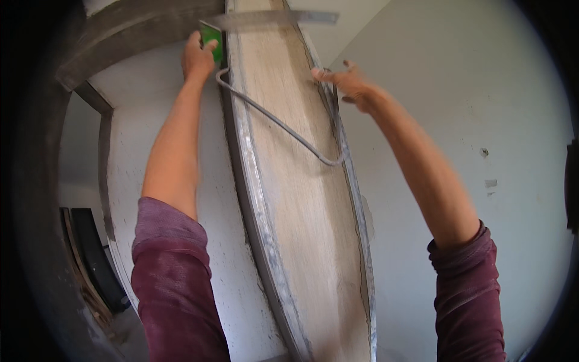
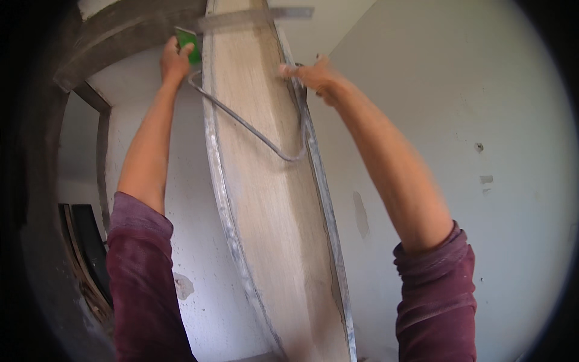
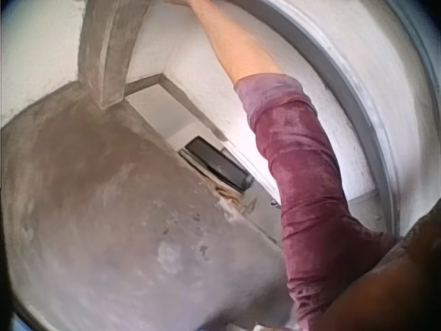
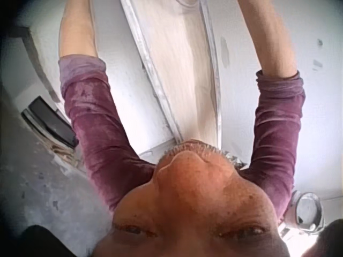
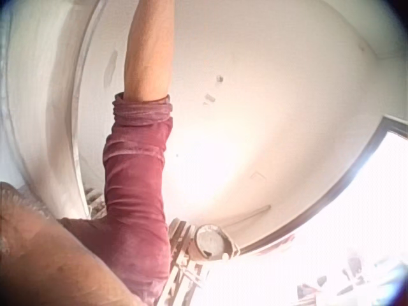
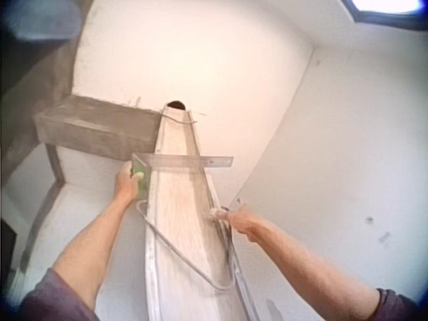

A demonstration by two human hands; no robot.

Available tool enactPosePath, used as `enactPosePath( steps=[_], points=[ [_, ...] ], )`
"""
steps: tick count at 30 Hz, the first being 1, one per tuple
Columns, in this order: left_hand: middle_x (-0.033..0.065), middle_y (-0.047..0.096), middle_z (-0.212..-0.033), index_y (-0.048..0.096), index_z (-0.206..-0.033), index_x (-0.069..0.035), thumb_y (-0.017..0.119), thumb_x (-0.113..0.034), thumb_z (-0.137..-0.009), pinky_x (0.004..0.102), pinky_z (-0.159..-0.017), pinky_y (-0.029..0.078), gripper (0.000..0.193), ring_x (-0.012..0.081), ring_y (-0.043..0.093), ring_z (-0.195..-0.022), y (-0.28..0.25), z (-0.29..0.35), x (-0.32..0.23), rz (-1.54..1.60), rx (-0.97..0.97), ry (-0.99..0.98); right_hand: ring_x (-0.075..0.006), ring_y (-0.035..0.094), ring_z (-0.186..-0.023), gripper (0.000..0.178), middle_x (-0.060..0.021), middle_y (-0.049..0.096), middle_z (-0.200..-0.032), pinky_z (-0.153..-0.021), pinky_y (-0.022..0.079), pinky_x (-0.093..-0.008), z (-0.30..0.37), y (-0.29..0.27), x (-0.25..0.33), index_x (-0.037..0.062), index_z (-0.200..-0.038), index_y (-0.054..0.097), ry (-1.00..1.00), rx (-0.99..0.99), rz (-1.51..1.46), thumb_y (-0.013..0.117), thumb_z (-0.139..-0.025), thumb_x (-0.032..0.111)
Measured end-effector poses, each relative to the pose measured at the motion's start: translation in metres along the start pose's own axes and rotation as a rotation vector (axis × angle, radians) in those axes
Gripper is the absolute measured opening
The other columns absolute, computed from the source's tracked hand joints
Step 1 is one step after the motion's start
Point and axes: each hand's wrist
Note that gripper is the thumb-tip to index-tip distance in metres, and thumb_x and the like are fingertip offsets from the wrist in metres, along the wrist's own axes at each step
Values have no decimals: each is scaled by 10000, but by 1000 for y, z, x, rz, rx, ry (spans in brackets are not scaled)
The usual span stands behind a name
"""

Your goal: The person uses a level and a metal ruler to check the vertical alignment and straightness of a plastered column edge.

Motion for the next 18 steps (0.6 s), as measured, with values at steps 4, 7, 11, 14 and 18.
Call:
enactPosePath(
  steps=[4, 7, 11, 14, 18],
  points=[
    [149, 681, -987, 616, -1040, 6, 723, -317, -848, 404, -808, 496, 391, 282, 662, -920, -30, -21, 21, 236, -56, 80, -379, 478, -1285, 968, -268, 531, -1335, -1076, 399, -448, 35, -72, -16, -2, -1488, 267, -252, -41, 183, 715, -804, 515],
    [138, 650, -1124, 586, -1164, 6, 698, -321, -901, 326, -846, 516, 435, 203, 633, -1004, -146, -27, -12, 273, -24, 38, -340, 561, -1198, 783, -248, 579, -1276, -979, 479, -422, 79, -110, -30, -7, -1433, 383, -417, -207, 117, 670, -858, 439],
    [148, 650, -1120, 585, -1177, 22, 677, -255, -923, 314, -880, 521, 387, 206, 630, -1047, -194, 127, -47, 113, 43, 96, -266, 622, -1084, 612, -204, 642, -1111, -892, 515, -367, 157, -129, -45, -44, -1348, 466, -276, -221, 5, 655, -896, 321],
    [110, 677, -1035, 625, -1098, -16, 663, -110, -921, 285, -812, 533, 203, 181, 646, -957, -204, 230, -78, 135, 206, 122, -216, 636, -1015, 518, -161, 650, -1045, -815, 543, -332, 201, -135, -89, -31, -1315, 500, -57, -185, -59, 625, -918, 278],
    [69, 680, -837, 622, -942, -52, 707, 1, -836, 293, -645, 517, 146, 181, 651, -733, -206, 271, -95, 251, 243, 251, -196, 638, -964, 441, -120, 664, -990, -795, 551, -345, 250, -120, -132, -14, -1282, 528, 228, -74, -139, 596, -934, 248]
  ],
)
Point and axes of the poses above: each hand's wrist, its own z-axis away from the middle knuckle, its own y-axis out of the palm, x = y × z
